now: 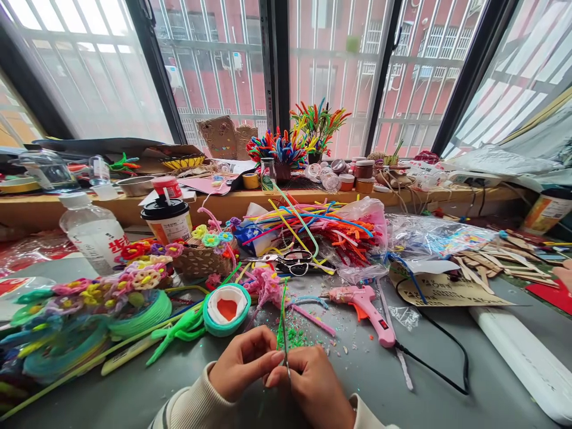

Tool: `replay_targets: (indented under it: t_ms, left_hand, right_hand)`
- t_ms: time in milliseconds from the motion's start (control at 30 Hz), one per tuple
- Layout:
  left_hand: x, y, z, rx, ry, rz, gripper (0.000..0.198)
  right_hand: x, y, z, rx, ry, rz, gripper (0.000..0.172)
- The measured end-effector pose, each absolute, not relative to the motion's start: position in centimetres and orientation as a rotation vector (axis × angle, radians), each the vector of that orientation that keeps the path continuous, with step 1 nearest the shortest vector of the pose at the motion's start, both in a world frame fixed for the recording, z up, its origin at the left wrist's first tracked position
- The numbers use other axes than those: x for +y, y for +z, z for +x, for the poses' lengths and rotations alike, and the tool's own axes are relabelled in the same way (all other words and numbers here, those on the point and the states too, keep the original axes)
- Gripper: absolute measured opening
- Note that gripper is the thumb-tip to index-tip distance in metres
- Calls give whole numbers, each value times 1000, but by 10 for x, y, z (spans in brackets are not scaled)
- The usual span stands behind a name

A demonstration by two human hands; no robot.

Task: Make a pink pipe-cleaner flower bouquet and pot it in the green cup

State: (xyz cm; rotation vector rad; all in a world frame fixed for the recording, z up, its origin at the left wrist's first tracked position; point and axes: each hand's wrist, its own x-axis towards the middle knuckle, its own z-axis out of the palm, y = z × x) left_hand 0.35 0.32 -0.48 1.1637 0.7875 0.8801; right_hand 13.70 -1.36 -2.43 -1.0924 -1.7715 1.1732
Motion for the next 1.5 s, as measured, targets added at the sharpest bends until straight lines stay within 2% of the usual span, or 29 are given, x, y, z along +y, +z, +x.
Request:
replay_targets:
  t_ms: [400,900,1267,1500]
  left_hand:
    - [4,-5,3,763,757,1205,36]
    - [3,-8,3,767,746,1205,36]
    - [4,-9,2,798,781,1226,39]
    - [7,-12,2,872,850,1194,36]
  right_hand:
    - [-18,-9,136,-1815,1226,-1031,70]
    - [-18,-22,138,-1811,1124,-1132,66]
    - [-11,-22,135,-1859,1096,-1147,70]
    - [-11,-28,134,-1746,1186,-1121,63]
